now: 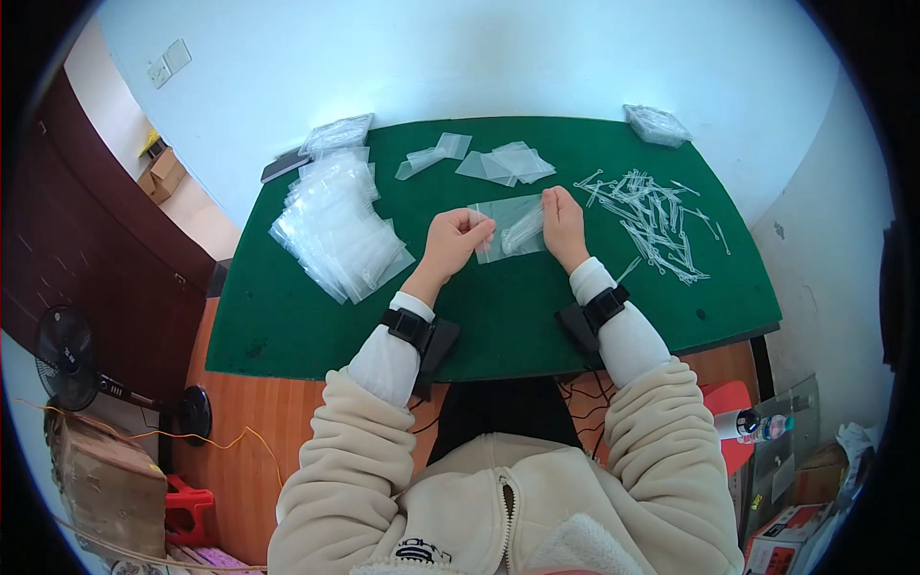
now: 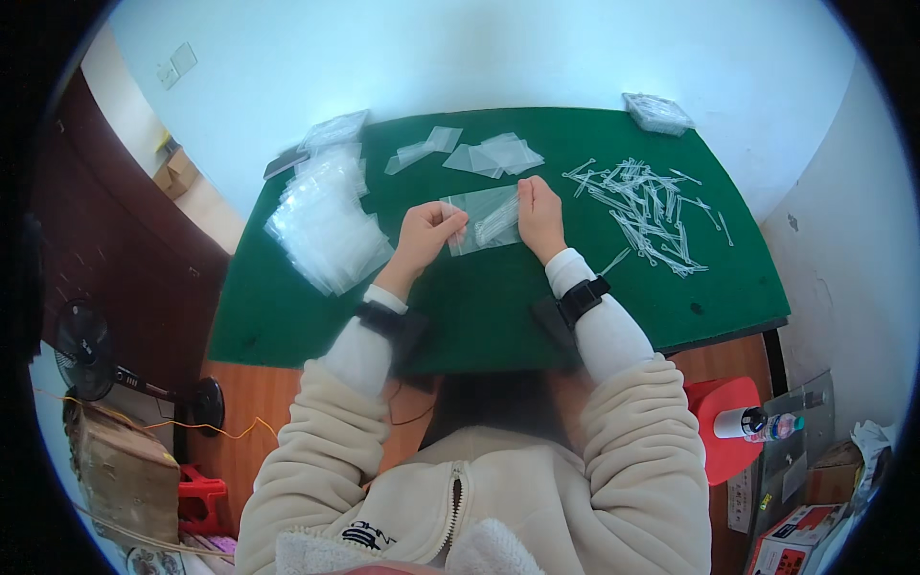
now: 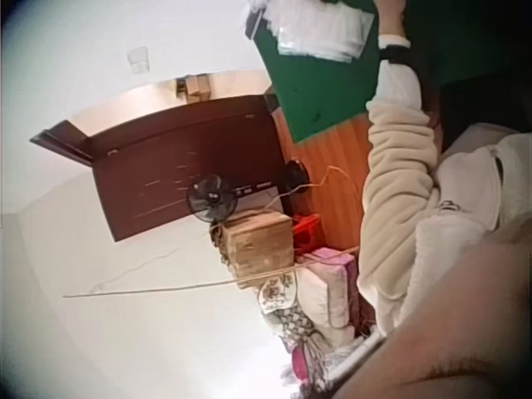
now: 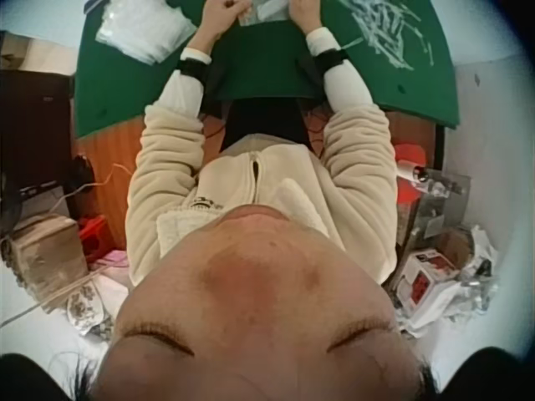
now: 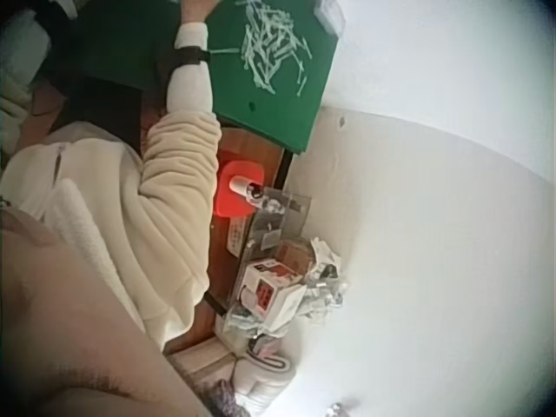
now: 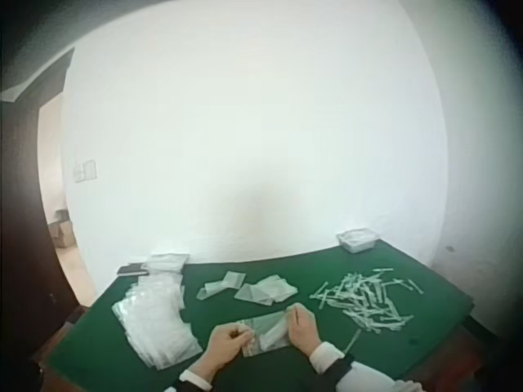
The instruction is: Packaging thin white strips into small plastic bags at a factory workbench.
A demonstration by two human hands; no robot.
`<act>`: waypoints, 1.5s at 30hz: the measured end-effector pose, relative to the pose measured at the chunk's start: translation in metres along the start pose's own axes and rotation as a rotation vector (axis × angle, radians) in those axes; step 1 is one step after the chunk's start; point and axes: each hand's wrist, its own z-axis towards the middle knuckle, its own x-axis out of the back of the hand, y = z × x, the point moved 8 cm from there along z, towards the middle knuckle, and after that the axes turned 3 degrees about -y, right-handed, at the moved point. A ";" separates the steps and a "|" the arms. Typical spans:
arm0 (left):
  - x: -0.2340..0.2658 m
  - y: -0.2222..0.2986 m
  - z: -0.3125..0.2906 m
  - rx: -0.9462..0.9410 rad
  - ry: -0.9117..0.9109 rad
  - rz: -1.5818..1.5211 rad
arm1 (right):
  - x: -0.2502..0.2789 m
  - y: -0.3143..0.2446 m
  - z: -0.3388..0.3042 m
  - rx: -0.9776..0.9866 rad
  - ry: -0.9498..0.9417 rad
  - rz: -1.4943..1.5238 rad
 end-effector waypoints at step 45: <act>0.045 0.007 -0.069 0.216 0.041 0.727 | -0.052 0.006 -0.023 -0.027 -0.672 0.069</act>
